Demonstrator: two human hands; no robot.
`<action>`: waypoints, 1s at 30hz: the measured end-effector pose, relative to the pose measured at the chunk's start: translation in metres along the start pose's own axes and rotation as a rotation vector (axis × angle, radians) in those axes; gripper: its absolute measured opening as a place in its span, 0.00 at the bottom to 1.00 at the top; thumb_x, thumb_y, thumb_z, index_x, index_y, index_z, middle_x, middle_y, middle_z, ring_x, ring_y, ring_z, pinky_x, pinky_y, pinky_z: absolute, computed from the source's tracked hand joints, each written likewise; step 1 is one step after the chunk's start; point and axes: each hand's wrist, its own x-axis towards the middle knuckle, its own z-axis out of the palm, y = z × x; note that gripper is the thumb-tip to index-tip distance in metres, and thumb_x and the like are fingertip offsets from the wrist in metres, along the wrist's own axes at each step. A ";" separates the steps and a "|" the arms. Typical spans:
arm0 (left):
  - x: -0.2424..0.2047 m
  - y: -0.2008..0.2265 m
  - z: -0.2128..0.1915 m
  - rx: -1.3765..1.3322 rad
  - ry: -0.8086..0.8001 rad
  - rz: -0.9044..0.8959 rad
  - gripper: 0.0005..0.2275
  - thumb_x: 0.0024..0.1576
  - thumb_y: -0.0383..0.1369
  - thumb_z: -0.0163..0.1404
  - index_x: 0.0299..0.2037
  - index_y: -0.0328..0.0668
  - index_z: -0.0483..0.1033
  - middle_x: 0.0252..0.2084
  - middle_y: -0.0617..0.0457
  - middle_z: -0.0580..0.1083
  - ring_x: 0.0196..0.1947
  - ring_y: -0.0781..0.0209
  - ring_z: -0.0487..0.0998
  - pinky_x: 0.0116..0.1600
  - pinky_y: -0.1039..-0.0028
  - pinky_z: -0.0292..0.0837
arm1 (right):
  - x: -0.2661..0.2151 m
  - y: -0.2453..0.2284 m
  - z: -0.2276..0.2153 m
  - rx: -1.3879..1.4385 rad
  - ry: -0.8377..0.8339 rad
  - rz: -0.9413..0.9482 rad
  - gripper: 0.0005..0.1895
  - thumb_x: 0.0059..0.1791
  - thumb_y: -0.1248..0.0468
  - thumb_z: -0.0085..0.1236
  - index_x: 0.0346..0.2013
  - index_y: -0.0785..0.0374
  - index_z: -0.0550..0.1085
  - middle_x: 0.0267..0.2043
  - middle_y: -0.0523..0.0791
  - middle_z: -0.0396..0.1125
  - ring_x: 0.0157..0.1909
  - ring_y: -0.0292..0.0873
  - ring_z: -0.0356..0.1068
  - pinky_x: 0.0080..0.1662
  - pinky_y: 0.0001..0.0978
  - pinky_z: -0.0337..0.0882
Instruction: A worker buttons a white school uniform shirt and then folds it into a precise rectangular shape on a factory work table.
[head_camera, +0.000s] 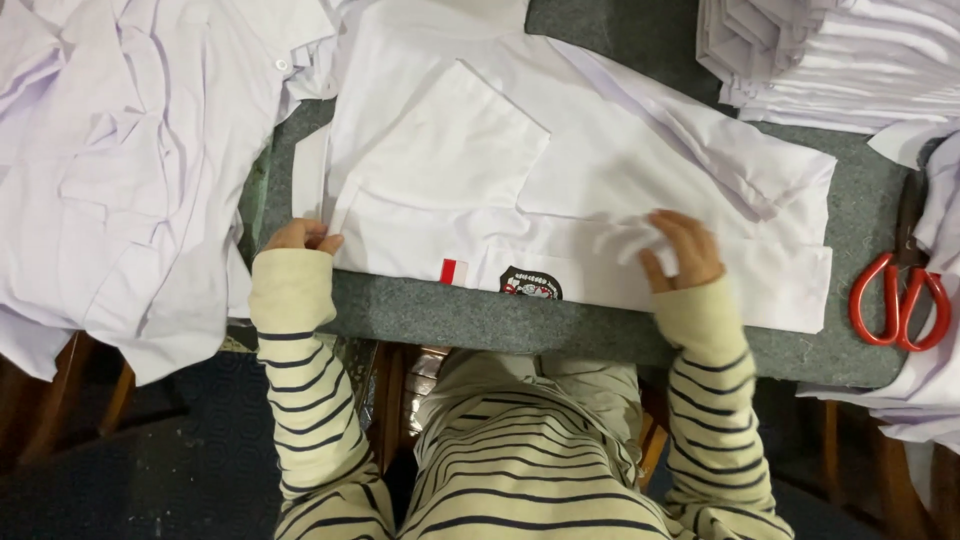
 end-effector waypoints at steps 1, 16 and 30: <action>0.004 -0.008 0.003 -0.026 -0.069 0.000 0.16 0.61 0.48 0.58 0.51 0.48 0.78 0.44 0.48 0.81 0.47 0.47 0.82 0.49 0.61 0.76 | 0.008 -0.013 0.018 0.074 -0.076 -0.056 0.21 0.51 0.66 0.62 0.59 0.57 0.74 0.58 0.48 0.66 0.59 0.55 0.69 0.57 0.49 0.70; 0.001 -0.050 0.027 -0.359 0.097 0.195 0.12 0.64 0.44 0.58 0.44 0.47 0.74 0.40 0.48 0.81 0.40 0.47 0.79 0.44 0.60 0.72 | 0.071 -0.027 0.135 0.008 -0.298 -0.122 0.14 0.51 0.42 0.59 0.35 0.44 0.70 0.32 0.31 0.64 0.44 0.37 0.66 0.48 0.34 0.63; -0.005 -0.051 0.052 -0.111 0.340 0.228 0.17 0.65 0.59 0.52 0.42 0.57 0.75 0.39 0.60 0.80 0.44 0.54 0.75 0.55 0.62 0.58 | 0.080 -0.040 0.118 0.032 -0.449 -0.021 0.15 0.55 0.41 0.55 0.37 0.46 0.71 0.34 0.35 0.69 0.46 0.39 0.67 0.51 0.36 0.59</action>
